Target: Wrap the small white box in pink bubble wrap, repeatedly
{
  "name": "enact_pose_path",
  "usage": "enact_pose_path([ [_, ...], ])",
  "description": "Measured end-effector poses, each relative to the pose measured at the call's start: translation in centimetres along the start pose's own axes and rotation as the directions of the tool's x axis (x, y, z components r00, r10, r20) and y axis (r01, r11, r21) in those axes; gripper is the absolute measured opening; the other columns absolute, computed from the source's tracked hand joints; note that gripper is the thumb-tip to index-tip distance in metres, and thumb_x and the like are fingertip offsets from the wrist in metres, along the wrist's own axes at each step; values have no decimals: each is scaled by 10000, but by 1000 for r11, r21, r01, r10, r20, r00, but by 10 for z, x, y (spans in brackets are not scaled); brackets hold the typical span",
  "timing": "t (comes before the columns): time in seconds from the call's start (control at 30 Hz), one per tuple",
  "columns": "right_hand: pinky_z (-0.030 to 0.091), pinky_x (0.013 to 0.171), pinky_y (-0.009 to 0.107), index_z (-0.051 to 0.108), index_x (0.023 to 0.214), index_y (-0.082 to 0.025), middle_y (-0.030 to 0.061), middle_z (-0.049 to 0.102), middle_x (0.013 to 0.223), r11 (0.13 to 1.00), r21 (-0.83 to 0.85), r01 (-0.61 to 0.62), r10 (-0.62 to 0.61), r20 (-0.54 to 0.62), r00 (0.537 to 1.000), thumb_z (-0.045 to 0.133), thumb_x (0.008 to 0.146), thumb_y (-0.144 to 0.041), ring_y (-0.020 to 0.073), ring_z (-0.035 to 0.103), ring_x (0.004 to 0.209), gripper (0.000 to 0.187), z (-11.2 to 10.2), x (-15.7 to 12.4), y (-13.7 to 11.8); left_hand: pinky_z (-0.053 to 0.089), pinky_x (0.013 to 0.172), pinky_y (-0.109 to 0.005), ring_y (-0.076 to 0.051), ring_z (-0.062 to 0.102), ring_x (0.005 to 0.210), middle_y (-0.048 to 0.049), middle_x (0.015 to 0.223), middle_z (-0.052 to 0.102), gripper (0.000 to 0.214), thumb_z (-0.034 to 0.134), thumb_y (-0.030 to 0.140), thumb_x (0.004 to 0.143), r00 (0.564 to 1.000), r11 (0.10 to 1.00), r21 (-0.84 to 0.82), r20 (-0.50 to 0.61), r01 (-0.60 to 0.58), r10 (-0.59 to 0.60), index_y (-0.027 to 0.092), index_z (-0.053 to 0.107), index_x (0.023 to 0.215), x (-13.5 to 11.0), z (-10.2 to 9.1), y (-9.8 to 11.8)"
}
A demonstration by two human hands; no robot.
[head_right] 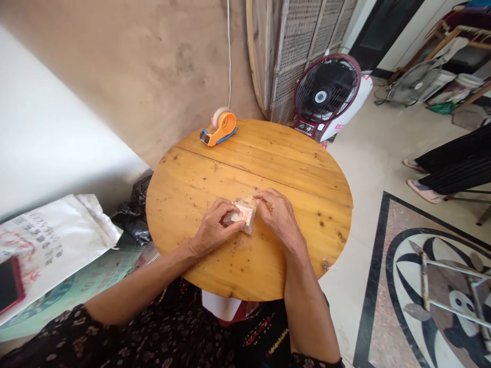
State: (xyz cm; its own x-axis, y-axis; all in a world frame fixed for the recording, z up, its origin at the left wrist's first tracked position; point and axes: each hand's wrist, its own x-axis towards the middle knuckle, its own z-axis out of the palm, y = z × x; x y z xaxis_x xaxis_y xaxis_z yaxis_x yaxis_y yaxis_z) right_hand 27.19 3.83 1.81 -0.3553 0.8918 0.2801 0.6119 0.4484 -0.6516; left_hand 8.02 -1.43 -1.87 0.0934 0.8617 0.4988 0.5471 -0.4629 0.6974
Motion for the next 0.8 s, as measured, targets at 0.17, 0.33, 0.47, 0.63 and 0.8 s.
enact_pose_path([
  [0.17,488,767,323,707,940,-203,53,727,942,974,164,-154,140,98,985,552,854,-310,199,658,851,207,10,7,12,497,842,-336,-188,565,951,-60,955,566,187,708,272,773,999,1000,10,-28,-28,28,191,627,922,1,0,-1],
  [0.33,481,683,293,700,895,-168,39,712,840,916,300,-267,199,237,951,632,779,-377,173,631,735,249,18,16,15,504,843,-349,-192,570,939,-66,961,575,184,701,251,764,998,999,11,-31,-53,53,187,623,918,0,0,-3],
  [0.47,464,648,269,708,862,-170,21,699,808,871,366,-328,215,318,923,661,744,-378,144,607,684,244,15,21,9,503,874,-368,-203,572,976,-78,994,570,184,700,241,758,998,999,-5,-36,-43,43,187,626,917,-1,0,-3],
  [0.63,452,661,268,710,842,-167,14,690,793,860,380,-341,224,319,921,677,710,-333,135,588,681,214,17,25,8,502,884,-380,-213,573,994,-85,1008,568,178,695,234,757,999,999,-6,-35,-40,40,188,625,913,-1,0,-3],
  [0.8,397,583,250,678,753,-169,-22,618,662,840,404,-363,265,278,923,647,721,-341,116,519,595,178,28,25,13,496,890,-385,-215,564,1005,-84,1023,565,177,687,231,763,997,999,-9,-50,-53,53,200,615,922,-1,1,-5],
])
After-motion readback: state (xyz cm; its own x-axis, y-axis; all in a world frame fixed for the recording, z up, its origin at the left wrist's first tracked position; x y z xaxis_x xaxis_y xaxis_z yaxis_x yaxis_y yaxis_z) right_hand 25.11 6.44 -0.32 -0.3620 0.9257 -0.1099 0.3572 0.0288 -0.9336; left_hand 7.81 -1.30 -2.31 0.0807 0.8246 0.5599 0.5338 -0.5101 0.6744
